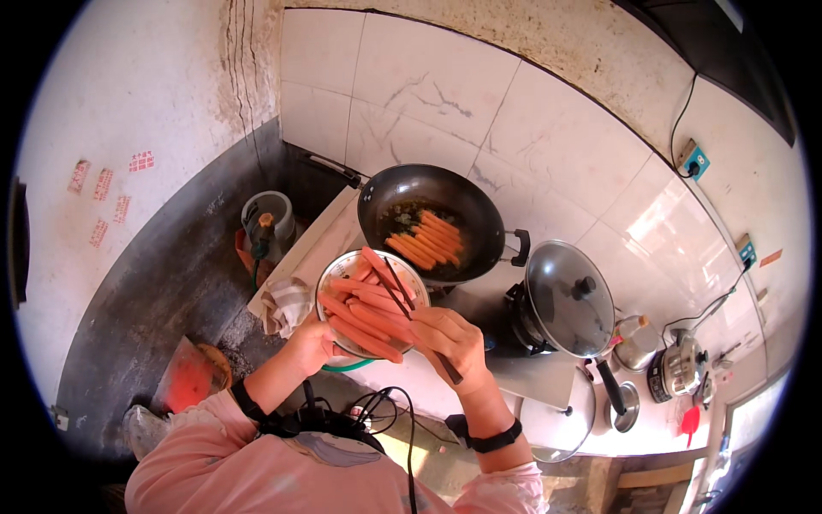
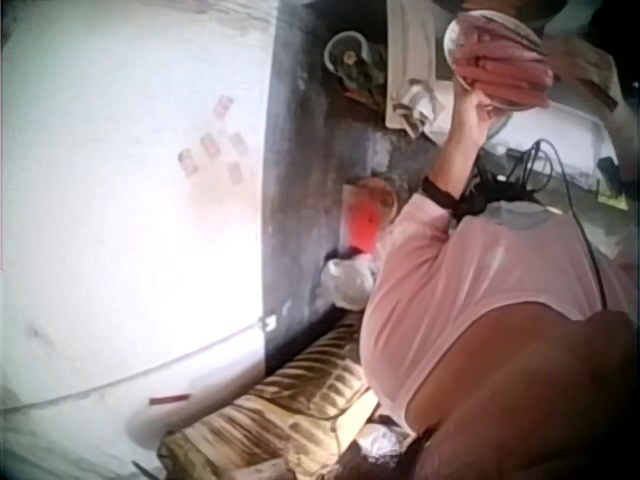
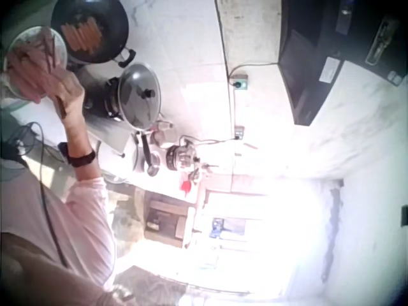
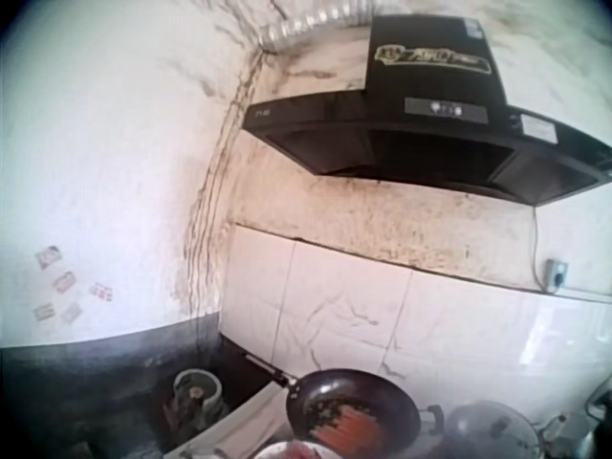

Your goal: The person pours oil from a plastic container into a wok, wipes the container with a cloth, and uses chopsticks to place sausages from a plate into the wok.

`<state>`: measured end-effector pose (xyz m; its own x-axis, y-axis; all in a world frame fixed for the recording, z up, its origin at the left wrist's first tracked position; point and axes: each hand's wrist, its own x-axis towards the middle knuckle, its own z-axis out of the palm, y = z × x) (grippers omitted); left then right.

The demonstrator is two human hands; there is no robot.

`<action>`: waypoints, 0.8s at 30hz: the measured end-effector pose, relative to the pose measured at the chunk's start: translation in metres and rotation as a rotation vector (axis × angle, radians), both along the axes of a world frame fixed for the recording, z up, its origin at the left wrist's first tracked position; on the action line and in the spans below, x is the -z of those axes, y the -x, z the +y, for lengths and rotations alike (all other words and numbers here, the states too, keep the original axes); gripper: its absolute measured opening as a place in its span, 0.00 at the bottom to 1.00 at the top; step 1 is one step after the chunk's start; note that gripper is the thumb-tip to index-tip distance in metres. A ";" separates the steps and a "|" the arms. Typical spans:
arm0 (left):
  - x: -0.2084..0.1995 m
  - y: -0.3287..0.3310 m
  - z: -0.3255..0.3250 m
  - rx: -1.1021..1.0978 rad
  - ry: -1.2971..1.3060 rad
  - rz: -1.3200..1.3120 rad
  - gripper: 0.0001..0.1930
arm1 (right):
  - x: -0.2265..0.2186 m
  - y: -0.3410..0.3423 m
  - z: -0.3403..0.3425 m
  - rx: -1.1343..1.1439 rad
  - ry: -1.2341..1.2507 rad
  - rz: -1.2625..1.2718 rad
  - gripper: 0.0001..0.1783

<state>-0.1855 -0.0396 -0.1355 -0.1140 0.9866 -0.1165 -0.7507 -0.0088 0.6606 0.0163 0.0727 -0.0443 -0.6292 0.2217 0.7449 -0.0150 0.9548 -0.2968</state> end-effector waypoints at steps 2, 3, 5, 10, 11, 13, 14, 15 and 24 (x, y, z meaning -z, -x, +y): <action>-0.011 0.000 0.000 -0.026 0.040 0.046 0.38 | 0.008 -0.003 0.004 0.068 -0.006 0.060 0.12; -0.011 0.000 0.002 -0.023 0.037 0.049 0.38 | 0.013 -0.005 0.008 0.070 -0.008 0.062 0.12; -0.012 0.002 0.006 0.003 0.029 0.029 0.40 | 0.023 -0.008 0.017 0.142 0.148 0.162 0.10; -0.012 -0.001 0.014 -0.058 0.054 0.068 0.39 | 0.036 -0.010 0.040 0.257 0.264 0.279 0.05; -0.014 -0.003 0.014 -0.096 0.065 0.087 0.38 | 0.039 -0.011 0.045 0.259 0.266 0.283 0.05; -0.018 -0.005 0.016 -0.095 0.071 0.097 0.38 | 0.045 -0.012 0.056 0.322 0.618 0.381 0.04; -0.019 -0.005 0.017 -0.094 0.074 0.105 0.38 | 0.047 -0.011 0.062 0.285 0.685 0.417 0.05; -0.019 -0.005 0.018 -0.089 0.075 0.111 0.38 | 0.053 -0.010 0.070 0.288 0.687 0.424 0.05; -0.006 0.004 0.009 -0.101 0.056 0.082 0.37 | 0.055 -0.012 0.092 0.305 0.780 0.423 0.09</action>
